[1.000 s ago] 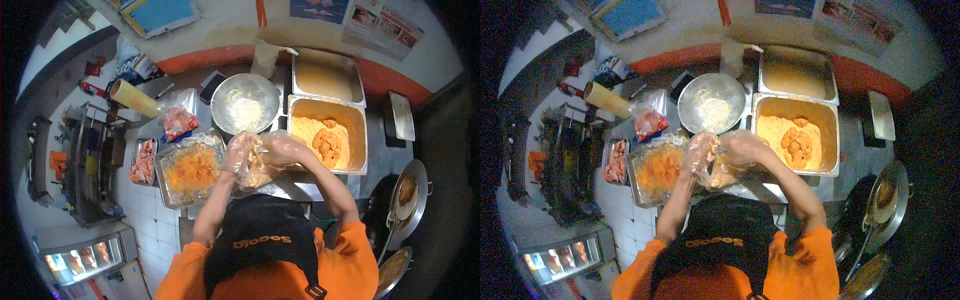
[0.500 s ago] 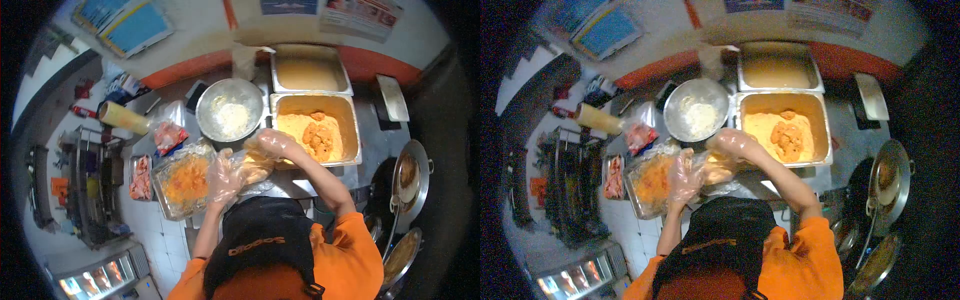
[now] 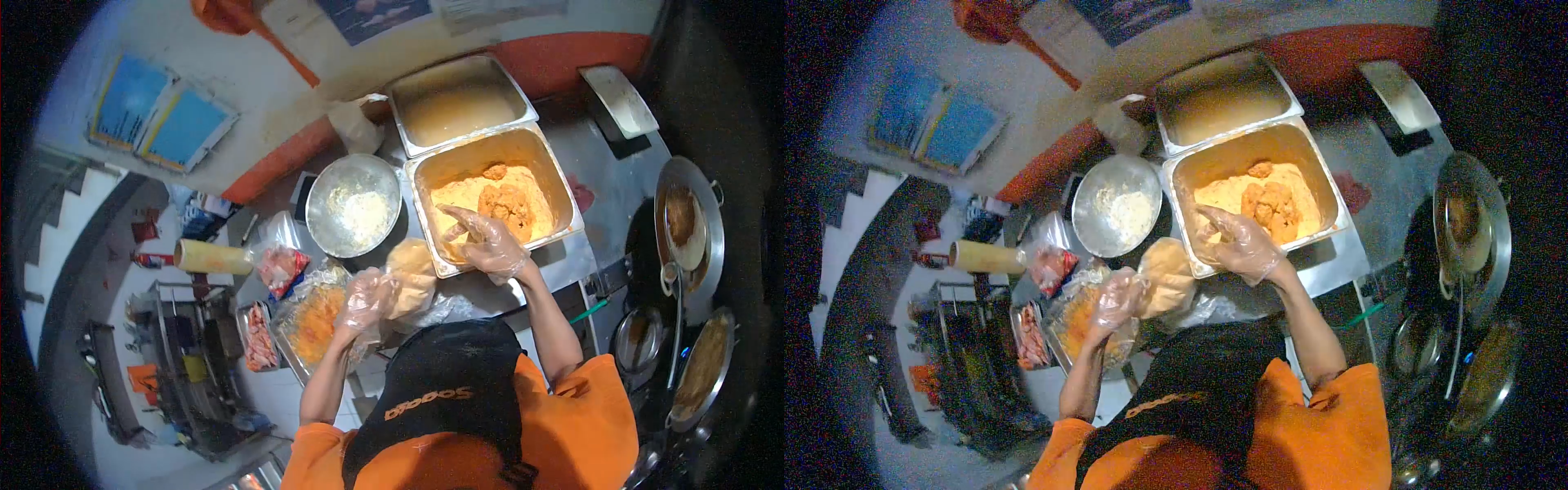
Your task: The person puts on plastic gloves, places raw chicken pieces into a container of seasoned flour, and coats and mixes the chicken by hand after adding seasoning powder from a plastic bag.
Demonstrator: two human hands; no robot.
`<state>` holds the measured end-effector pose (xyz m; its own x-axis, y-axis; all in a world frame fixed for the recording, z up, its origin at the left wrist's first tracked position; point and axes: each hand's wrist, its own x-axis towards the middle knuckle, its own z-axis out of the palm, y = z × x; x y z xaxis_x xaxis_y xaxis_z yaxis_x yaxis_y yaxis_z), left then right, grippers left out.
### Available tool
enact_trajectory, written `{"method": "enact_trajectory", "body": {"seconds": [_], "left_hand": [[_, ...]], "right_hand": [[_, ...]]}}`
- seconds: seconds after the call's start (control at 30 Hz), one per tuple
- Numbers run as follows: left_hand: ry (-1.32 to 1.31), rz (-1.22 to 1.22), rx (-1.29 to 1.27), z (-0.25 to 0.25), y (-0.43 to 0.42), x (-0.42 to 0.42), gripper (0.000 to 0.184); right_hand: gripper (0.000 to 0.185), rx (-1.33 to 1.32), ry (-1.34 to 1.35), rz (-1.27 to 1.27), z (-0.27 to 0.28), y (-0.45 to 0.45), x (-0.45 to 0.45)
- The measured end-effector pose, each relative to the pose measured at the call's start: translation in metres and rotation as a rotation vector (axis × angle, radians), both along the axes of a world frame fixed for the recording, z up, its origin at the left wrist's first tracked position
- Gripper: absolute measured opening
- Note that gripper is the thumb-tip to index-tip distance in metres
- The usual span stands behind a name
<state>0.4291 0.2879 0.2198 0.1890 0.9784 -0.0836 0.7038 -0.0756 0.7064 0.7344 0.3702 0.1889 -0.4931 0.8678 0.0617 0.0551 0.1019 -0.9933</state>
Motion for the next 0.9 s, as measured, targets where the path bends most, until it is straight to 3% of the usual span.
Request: {"method": "enact_trajectory", "body": {"seconds": [0.07,0.1,0.13,0.17,0.23,0.3,0.33,0.4,0.47,0.6,0.73,0.77,0.87,0.9], "left_hand": [[-0.166,0.025,0.006,0.030,0.003,0.007,0.013],[-0.273,0.045,-0.036,0.045,0.002,0.006,0.011],[-0.381,0.063,-0.082,0.063,0.004,0.006,0.009],[-0.157,-0.067,0.035,0.092,0.010,0.008,0.010],[-0.034,-0.150,0.045,0.132,0.020,0.008,0.013],[-0.331,-0.038,-0.147,0.152,0.028,0.016,0.014],[-0.231,-0.104,-0.069,0.164,0.039,0.025,0.012],[0.483,-0.787,0.869,0.160,0.092,0.016,0.014],[0.119,-0.413,0.067,0.181,0.107,0.065,0.019],[0.133,-0.375,-0.136,0.189,0.141,0.097,0.030],[0.193,-0.375,-0.252,0.184,0.180,0.117,0.032],[0.242,-0.418,-0.244,0.182,0.189,0.127,0.033],[0.409,-0.547,-0.305,0.174,0.205,0.164,0.037],[0.451,-0.571,-0.340,0.161,0.214,0.170,0.037]], "right_hand": [[0.075,-0.021,0.005,-0.030,0.003,-0.006,0.002],[0.082,0.256,0.051,-0.071,-0.008,-0.004,-0.005],[0.088,0.143,0.084,-0.015,-0.014,-0.007,-0.007],[0.096,0.029,0.113,0.032,0.003,-0.011,-0.011],[0.110,0.060,0.264,0.098,0.001,-0.014,-0.031],[0.111,0.116,0.403,0.156,-0.001,-0.013,-0.043],[0.109,0.144,0.422,0.183,0.001,-0.010,-0.045],[0.106,0.032,0.540,0.191,-0.004,-0.010,-0.053],[0.106,-0.149,0.685,0.134,-0.020,-0.006,-0.065],[0.112,-0.025,0.695,-0.125,-0.050,0.004,-0.079],[0.110,-0.230,0.929,-0.207,-0.046,-0.011,-0.088],[0.082,-0.266,1.059,-0.226,-0.037,-0.023,-0.093],[0.049,-0.856,1.280,-0.082,-0.039,-0.049,-0.101],[0.043,-0.810,1.266,-0.154,-0.040,-0.055,-0.105]]}}
